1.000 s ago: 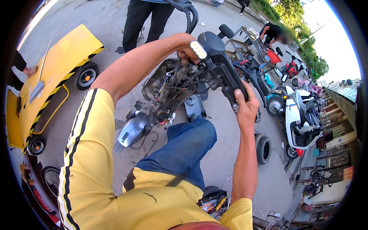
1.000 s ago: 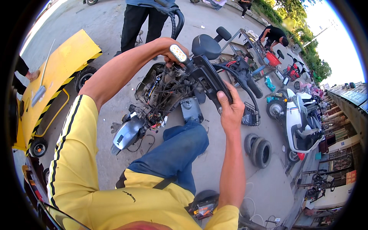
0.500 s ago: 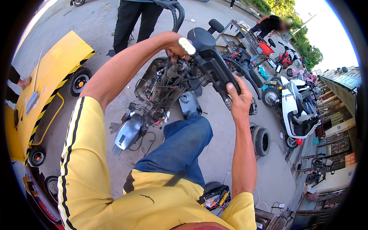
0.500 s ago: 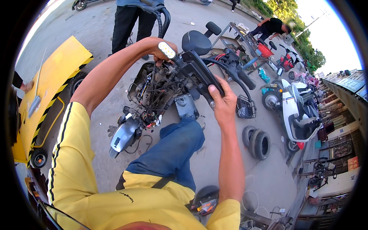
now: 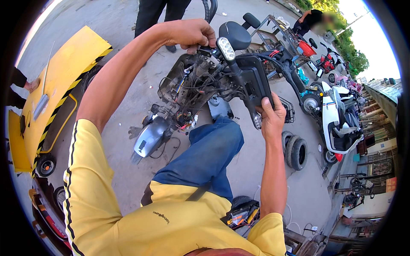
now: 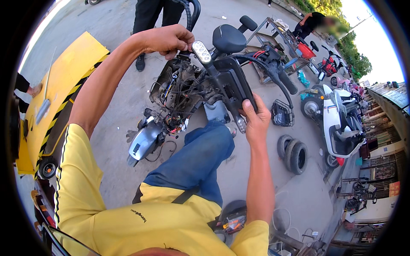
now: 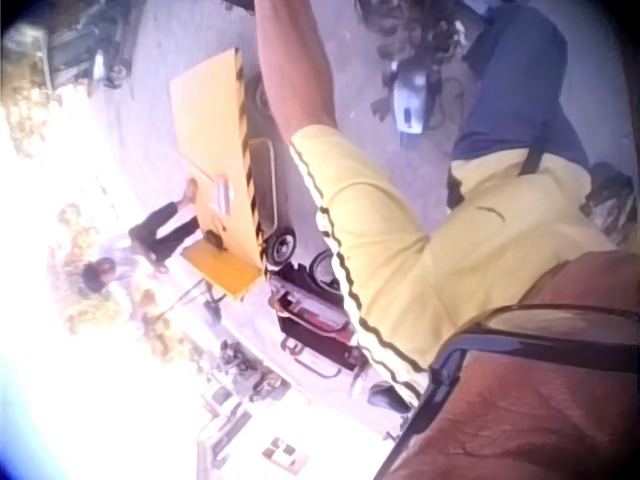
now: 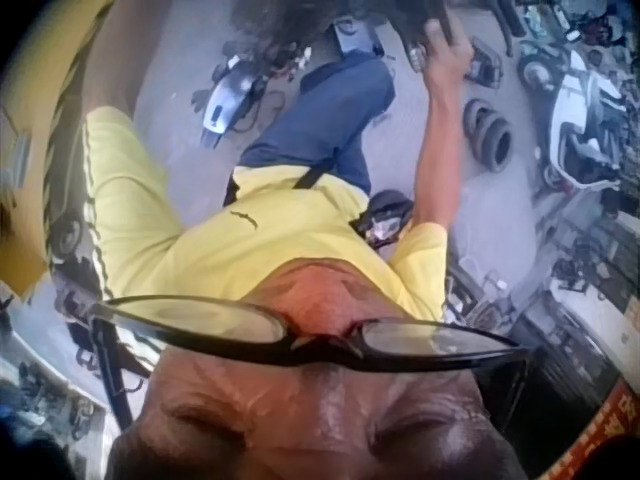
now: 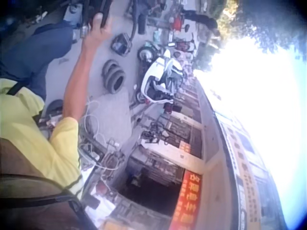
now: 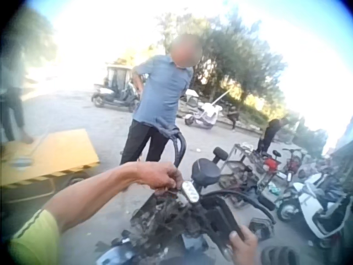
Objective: The person works on a motorcycle's handlebar assembly, manipulating wires and components with both hands. They repeatedly connect and disconnect a small black connector while adjusting the handlebar controls.
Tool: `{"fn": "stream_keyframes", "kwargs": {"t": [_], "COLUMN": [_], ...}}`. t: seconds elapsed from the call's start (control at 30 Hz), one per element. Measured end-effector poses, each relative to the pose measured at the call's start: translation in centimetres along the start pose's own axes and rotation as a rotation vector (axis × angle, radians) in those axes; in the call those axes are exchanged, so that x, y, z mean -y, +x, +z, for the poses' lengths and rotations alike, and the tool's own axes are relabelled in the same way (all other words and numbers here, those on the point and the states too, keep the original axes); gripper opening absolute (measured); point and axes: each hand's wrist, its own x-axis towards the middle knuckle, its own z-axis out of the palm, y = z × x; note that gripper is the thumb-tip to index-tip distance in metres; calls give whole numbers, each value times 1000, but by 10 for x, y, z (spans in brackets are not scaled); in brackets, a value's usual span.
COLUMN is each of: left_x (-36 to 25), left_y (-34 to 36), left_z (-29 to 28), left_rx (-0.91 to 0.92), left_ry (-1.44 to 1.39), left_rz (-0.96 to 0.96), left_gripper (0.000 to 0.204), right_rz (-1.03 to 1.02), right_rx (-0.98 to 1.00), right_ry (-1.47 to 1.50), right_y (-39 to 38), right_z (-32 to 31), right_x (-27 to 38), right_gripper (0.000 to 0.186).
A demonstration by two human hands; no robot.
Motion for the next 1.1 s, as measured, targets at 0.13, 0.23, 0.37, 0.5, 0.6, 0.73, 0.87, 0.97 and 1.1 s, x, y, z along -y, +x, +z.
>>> {"fn": "stream_keyframes", "kwargs": {"t": [0.13, 0.23, 0.37, 0.5, 0.6, 0.73, 0.87, 0.97, 1.1], "left_x": [0, 3, 7, 11, 15, 19, 31, 28, 45], "left_y": [-10, -10, -3, -2, -1, 5, 19, 16, 12], "left_z": [9, 7, 8, 10, 13, 14, 9, 9, 12], "left_rx": [48, 51, 64, 125, 176, 146, 100, 169, 206], "left_ry": [-3, -18, -77, -160, -193, -187, -187, -188, -348], "left_rz": [-45, -51, -72, -76, -62, -61, -88, -83, -52], "left_gripper": [20, 23, 23, 24, 24, 24, 23, 23, 19], "right_rz": [7, -4, -42, -45, -46, -69, -122, -124, -195], "right_rx": [30, 35, 24, 28, 24, 19, -3, 1, 26], "right_ry": [36, 14, -61, -97, -102, -134, -180, -221, -269], "right_y": [-9, -8, -8, -8, -10, -10, -9, -11, -13], "right_z": [9, 9, 5, 4, 3, 5, 22, 28, 39], "right_x": [1, 1, 7, 10, 9, 11, 22, 32, 41], "right_gripper": [38, 39, 41, 43, 43, 43, 44, 44, 42]}}
